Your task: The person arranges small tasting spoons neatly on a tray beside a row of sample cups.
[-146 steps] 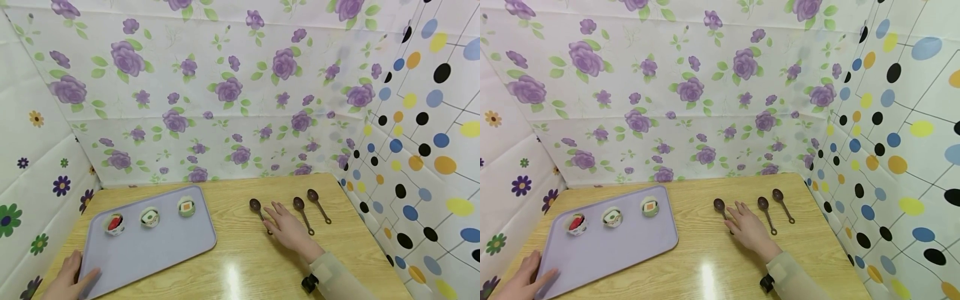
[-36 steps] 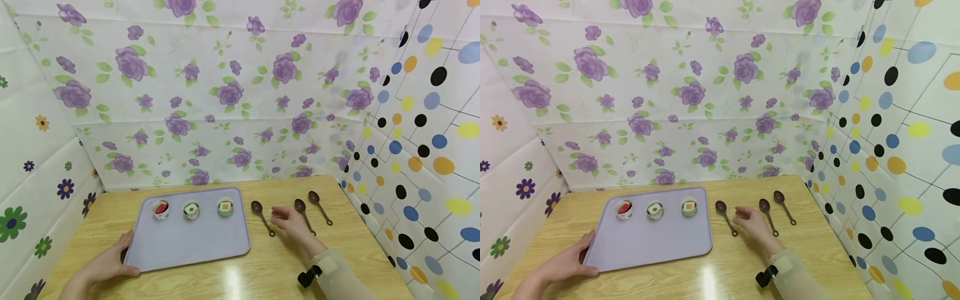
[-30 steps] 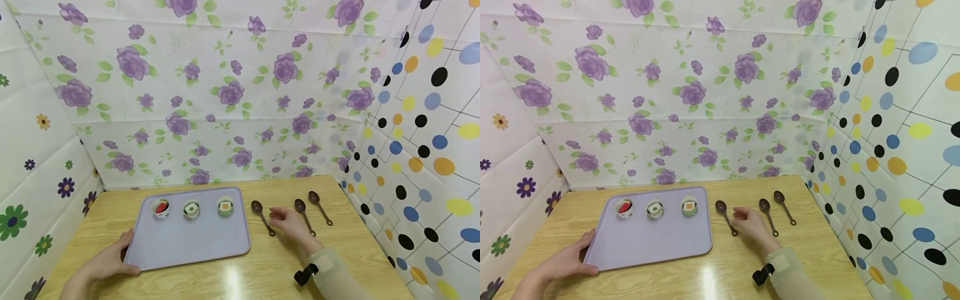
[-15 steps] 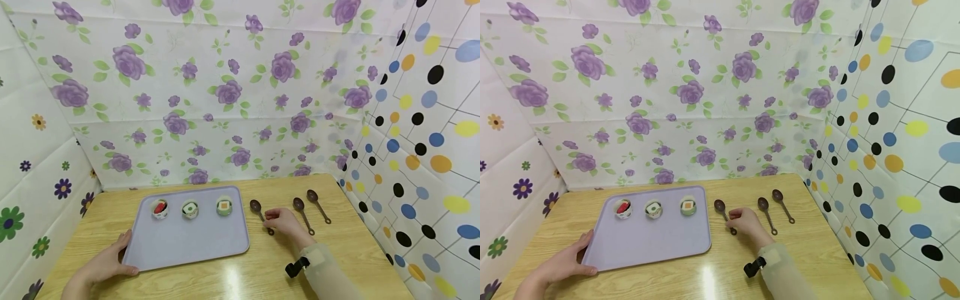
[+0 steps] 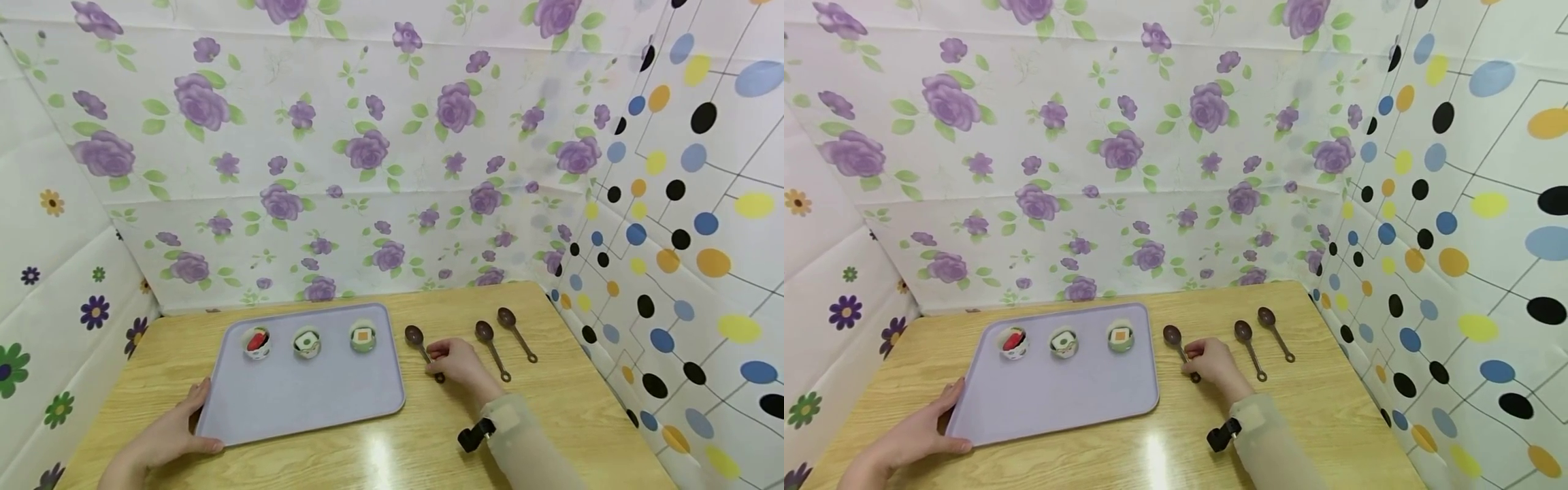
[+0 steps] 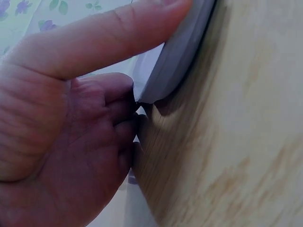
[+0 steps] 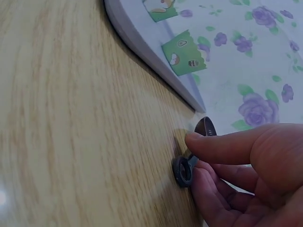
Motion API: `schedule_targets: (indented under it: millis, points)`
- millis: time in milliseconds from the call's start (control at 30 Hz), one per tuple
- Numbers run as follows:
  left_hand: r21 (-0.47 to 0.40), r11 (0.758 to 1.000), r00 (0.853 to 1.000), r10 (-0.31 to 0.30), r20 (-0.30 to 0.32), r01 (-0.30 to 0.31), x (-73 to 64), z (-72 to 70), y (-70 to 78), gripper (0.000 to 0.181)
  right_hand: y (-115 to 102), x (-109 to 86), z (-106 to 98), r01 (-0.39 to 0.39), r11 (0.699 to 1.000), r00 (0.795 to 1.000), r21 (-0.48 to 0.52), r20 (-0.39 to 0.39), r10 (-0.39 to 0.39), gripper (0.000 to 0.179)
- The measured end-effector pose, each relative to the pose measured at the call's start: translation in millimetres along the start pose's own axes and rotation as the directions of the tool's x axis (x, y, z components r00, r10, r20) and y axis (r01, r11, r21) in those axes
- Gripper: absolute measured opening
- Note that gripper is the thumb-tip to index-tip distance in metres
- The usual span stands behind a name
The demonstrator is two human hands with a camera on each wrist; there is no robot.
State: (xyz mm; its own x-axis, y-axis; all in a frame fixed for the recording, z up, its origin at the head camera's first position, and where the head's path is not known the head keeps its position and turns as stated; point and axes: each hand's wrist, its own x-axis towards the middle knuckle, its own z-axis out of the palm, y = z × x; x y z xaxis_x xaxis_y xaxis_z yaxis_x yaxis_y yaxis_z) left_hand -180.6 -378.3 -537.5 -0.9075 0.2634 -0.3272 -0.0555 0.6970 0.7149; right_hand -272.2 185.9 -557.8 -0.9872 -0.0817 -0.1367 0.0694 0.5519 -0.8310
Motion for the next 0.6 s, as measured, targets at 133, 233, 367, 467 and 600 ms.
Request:
schedule_targets:
  millis: [133, 233, 367, 467, 600]
  points:
    - [-0.003, 1.000, 1.000, -0.002, -0.005, 0.002, 0.5, 0.9, -1.2, 0.130, 0.9, -0.1, 2.3, 0.009, 0.999, 1.000, -0.036, -0.018, -0.009, 0.035]
    - [-0.016, 1.000, 1.000, -0.005, -0.006, 0.005, 1.6, 1.3, -2.7, 0.130, 0.0, -1.6, 2.8, 0.016, 0.999, 1.000, -0.051, -0.023, -0.017, 0.031]
    - [-0.027, 1.000, 1.000, -0.006, -0.013, 0.006, 2.1, 1.7, -4.6, 0.130, -0.8, -1.0, 2.9, 0.015, 0.998, 1.000, -0.061, -0.021, -0.016, 0.027]
    - [-0.024, 1.000, 1.000, -0.002, -0.017, 0.002, 1.8, 1.7, -4.8, 0.130, -0.4, 0.9, 2.7, 0.000, 0.998, 1.000, -0.067, -0.021, -0.002, 0.024]
    - [-0.022, 1.000, 1.000, -0.003, -0.010, 0.003, 1.1, 1.3, -3.8, 0.129, -0.4, 1.7, 1.8, -0.013, 0.998, 1.000, -0.069, -0.020, 0.011, 0.023]
